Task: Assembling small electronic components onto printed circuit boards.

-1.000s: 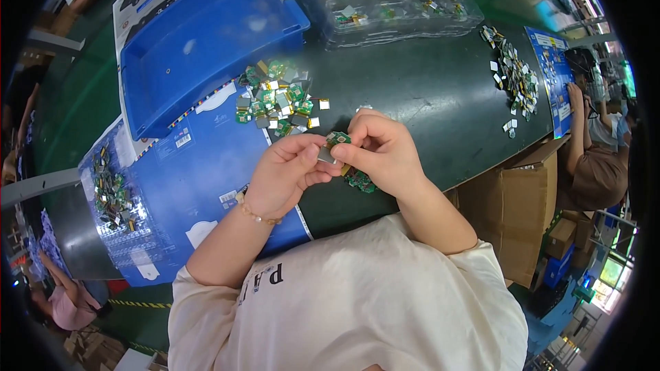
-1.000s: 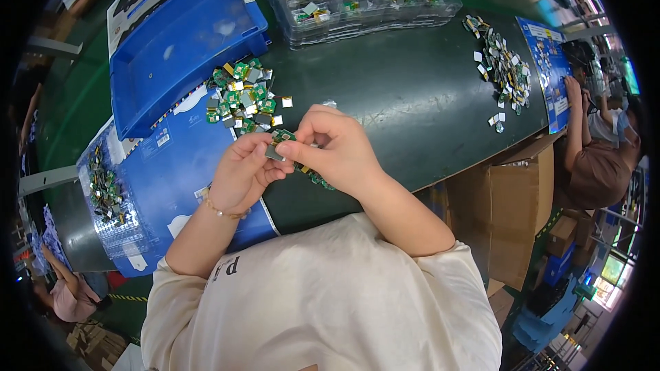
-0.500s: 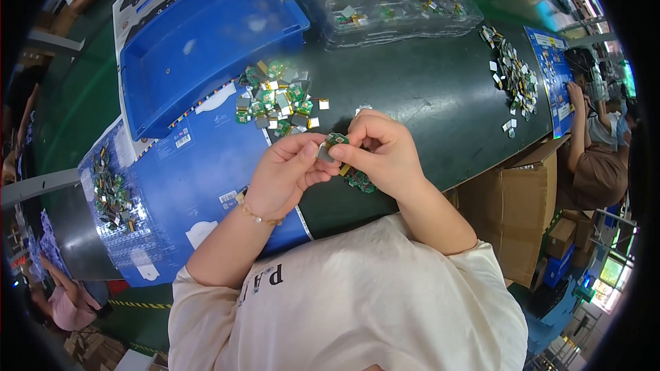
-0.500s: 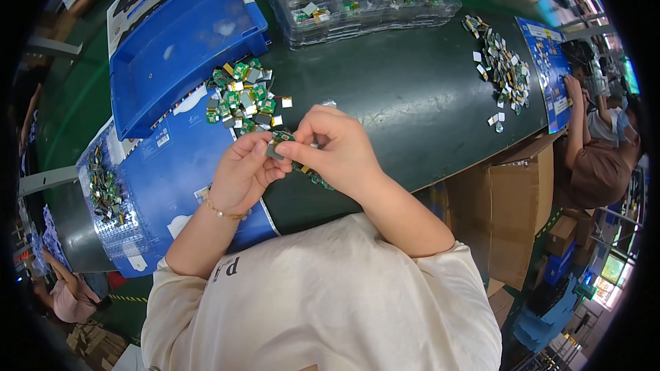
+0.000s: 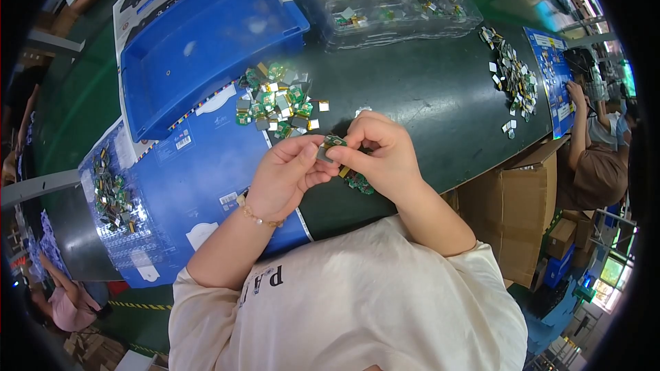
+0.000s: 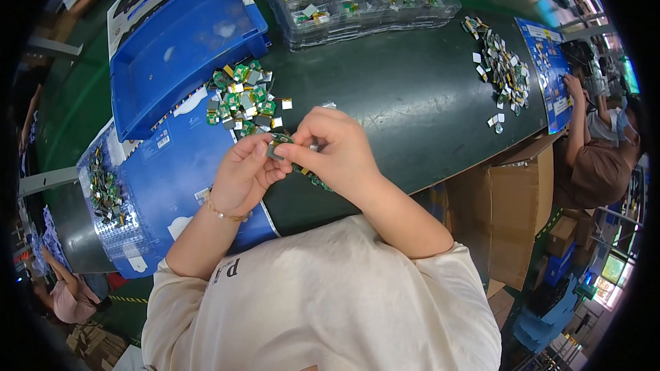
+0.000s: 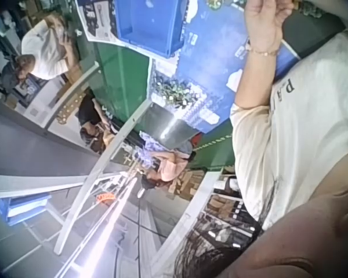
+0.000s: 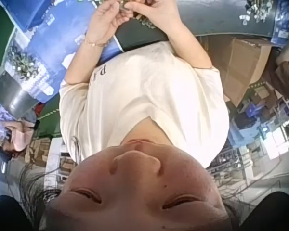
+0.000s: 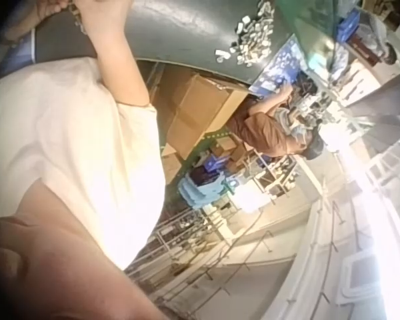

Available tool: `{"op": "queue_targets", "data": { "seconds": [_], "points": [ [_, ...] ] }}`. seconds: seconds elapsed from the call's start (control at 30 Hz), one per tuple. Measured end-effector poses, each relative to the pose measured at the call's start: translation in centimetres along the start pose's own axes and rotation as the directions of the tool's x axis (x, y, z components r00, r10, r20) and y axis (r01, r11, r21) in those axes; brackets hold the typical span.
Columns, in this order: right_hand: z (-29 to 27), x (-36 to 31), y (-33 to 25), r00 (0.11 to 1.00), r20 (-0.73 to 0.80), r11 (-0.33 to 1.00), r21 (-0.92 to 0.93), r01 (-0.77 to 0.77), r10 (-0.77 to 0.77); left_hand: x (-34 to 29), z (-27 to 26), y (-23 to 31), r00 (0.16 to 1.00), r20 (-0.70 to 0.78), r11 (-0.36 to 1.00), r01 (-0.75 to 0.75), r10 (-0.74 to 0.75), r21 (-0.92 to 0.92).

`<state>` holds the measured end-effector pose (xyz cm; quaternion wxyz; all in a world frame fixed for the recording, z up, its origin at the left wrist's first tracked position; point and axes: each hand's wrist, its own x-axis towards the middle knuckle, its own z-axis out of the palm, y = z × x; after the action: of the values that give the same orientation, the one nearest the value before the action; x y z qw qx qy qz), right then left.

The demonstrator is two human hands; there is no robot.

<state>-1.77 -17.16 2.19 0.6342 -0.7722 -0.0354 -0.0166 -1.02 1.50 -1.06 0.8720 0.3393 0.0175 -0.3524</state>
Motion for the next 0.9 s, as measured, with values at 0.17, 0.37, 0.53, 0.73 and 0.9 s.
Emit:
{"op": "queue_targets", "data": {
  "seconds": [0.17,0.37,0.53,0.73,0.9],
  "points": [
    [-0.1,0.2,-0.2,1.000,0.002,0.998,-0.054,0.024,-0.024,-0.1,0.0,0.0,1.000,-0.021,1.000,0.001,-0.001,0.010],
    [-0.1,0.3,0.1,0.993,0.021,0.985,-0.124,0.120,-0.118,-0.1,0.2,-0.2,0.998,-0.067,0.999,-0.015,0.018,0.038],
    [-0.4,0.5,0.3,0.940,0.060,0.853,-0.405,0.331,-0.336,-0.4,1.2,0.3,0.965,-0.187,0.823,-0.045,0.182,0.566],
    [-0.3,0.1,-0.5,0.969,0.160,0.962,0.170,-0.214,0.188,-0.7,1.5,0.2,0.954,-0.031,0.834,-0.244,0.297,0.496],
    [0.6,-0.4,-0.6,0.986,0.116,0.948,0.282,-0.147,0.119,-0.6,0.9,0.2,0.978,-0.070,0.901,-0.153,0.198,0.406]
  ]
}}
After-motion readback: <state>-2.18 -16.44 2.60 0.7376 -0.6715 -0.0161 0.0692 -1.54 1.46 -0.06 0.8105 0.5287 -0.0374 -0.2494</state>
